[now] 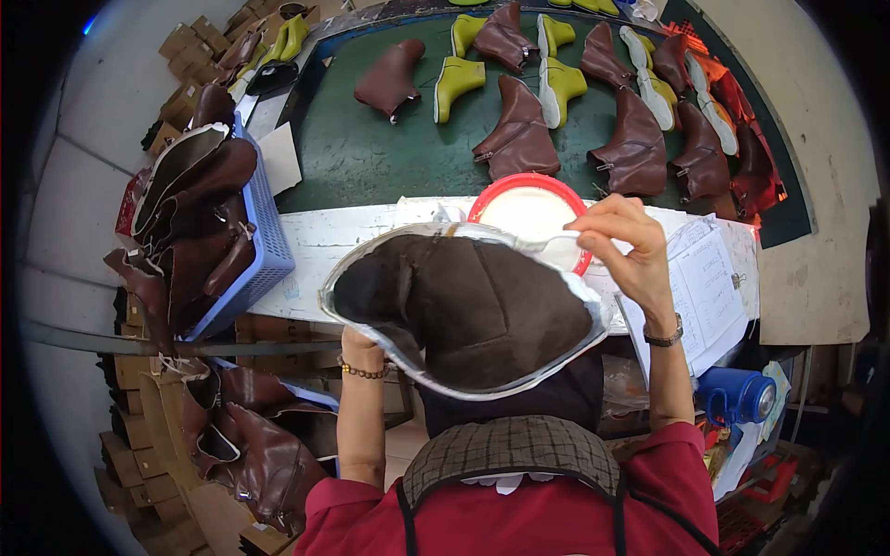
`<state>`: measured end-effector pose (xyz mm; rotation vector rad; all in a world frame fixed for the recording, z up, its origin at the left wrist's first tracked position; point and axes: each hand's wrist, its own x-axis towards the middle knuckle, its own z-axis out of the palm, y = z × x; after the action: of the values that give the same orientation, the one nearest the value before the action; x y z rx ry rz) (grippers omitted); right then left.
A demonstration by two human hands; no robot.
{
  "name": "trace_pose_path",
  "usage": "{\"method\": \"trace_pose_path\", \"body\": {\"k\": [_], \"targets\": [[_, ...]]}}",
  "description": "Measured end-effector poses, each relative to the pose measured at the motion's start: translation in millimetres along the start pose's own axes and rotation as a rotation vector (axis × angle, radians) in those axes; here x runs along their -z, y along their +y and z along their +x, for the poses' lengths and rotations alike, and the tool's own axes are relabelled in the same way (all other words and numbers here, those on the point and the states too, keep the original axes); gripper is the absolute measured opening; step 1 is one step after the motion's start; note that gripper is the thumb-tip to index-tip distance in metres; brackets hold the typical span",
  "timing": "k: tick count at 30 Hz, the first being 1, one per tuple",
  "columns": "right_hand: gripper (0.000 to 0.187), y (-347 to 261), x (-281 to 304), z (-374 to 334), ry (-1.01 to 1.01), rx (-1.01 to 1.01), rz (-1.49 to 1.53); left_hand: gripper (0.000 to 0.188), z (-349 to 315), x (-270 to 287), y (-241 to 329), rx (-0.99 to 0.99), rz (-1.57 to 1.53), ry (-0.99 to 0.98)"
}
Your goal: The person applies a white adhesive to the inner edges of brown leather boot uppers using a small spoon. They repeatedly dip the spoon into a red container of glue and spread the substance along the seams of the boot parts, then place the treated items on a green workbench.
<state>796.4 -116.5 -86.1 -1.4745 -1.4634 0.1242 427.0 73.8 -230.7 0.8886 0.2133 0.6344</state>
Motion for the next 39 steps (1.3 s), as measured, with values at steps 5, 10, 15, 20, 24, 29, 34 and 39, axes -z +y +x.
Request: {"method": "trace_pose_path", "body": {"k": [5, 10, 15, 20, 24, 29, 34, 39], "targets": [[0.012, -16, 8, 19, -0.01, 0.109, -0.031, 0.109, 22, -63, 31, 0.053, 0.172, -0.136], [0.014, -12, 14, 38, -0.16, 0.215, -0.117, 0.078, 30, -101, 43, 0.343, 0.115, -0.073], [0.015, -18, 10, 63, -0.274, 0.357, -0.145, 0.027, 33, -94, 34, 0.6, 0.328, -0.149], [0.017, -24, -16, 81, -0.322, 0.455, -0.073, 0.028, 42, -115, 28, 0.703, 0.288, -0.207], [0.019, -16, -16, 77, -0.232, 0.433, -0.023, 0.048, 38, -112, 24, 0.481, 0.21, -0.182], [0.022, 9, -5, 37, -0.123, 0.183, 0.113, 0.086, 23, -40, 15, -0.189, 0.57, -0.238], [0.017, 33, -15, -3, -0.043, -0.028, 0.179, 0.087, -5, 46, -21, -0.247, 0.139, 0.123], [0.014, 60, -15, -38, 0.141, -0.258, 0.388, 0.099, 6, -24, 31, -0.167, 0.076, 0.127]]}}
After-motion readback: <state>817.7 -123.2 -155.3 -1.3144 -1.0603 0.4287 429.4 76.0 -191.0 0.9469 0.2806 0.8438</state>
